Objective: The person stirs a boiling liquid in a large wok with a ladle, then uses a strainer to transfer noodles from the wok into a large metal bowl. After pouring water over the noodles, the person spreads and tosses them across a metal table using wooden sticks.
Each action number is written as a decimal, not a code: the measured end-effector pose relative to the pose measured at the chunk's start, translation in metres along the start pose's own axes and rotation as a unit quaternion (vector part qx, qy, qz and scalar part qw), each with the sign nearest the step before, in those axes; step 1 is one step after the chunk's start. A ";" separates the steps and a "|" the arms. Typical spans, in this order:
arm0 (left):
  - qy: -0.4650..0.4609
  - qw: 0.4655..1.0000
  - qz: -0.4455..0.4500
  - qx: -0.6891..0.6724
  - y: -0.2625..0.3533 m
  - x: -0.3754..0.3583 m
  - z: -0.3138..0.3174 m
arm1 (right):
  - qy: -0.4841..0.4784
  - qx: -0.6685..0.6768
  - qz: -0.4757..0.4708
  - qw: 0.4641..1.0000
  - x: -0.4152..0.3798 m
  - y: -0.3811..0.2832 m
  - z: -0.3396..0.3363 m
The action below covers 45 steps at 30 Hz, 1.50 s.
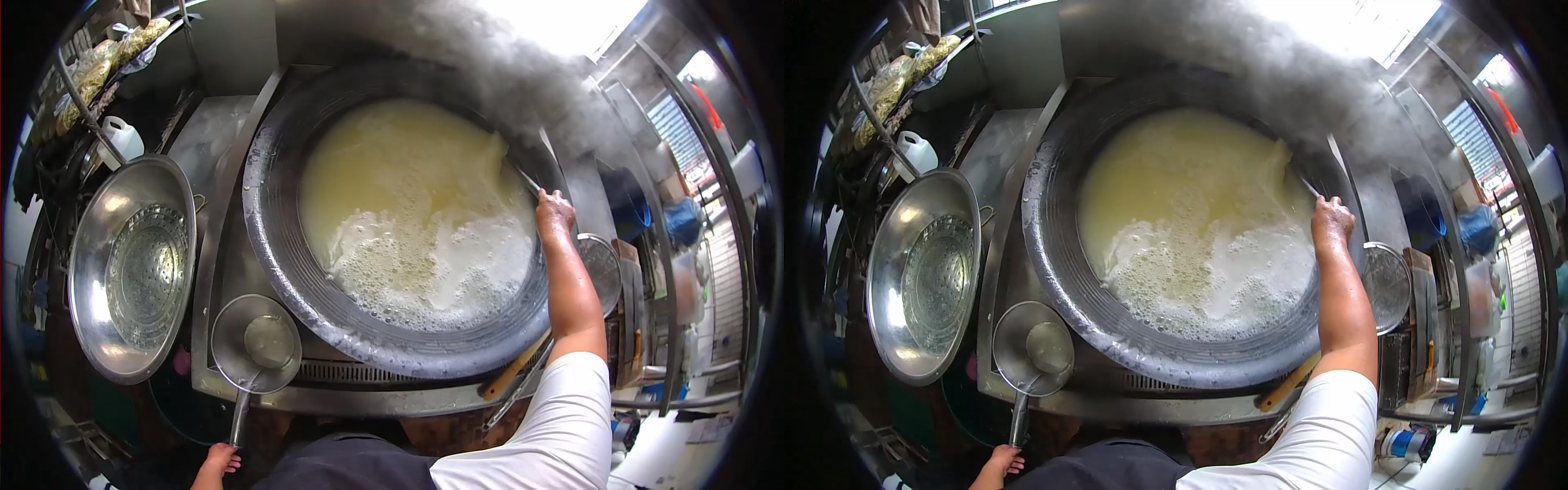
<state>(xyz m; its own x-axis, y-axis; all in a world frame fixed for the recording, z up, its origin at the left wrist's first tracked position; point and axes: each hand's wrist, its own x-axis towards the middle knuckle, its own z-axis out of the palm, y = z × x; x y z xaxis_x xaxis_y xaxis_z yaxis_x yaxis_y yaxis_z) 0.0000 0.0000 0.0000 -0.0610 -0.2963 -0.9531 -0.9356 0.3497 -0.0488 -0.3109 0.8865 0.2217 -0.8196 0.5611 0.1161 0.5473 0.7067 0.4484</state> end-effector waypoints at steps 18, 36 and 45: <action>-0.032 0.992 0.100 0.069 0.057 0.053 0.004 | -0.146 0.232 -0.013 0.962 -0.073 0.053 -0.212; -0.080 0.990 0.106 0.054 0.040 0.101 -0.044 | -0.280 -0.007 -0.181 0.943 -0.258 -0.033 -0.297; -0.048 0.997 0.056 -0.017 0.025 0.062 -0.018 | -0.230 0.020 -0.149 0.962 -0.171 -0.132 -0.157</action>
<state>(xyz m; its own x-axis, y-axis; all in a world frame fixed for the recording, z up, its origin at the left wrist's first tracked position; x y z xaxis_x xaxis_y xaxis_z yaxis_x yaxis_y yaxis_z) -0.0338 -0.0259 -0.0544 -0.1344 -0.1704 -0.9762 -0.9359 0.3457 0.0685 -0.2697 0.6300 0.2814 -0.7850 0.4549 -0.4204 0.3125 0.8769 0.3652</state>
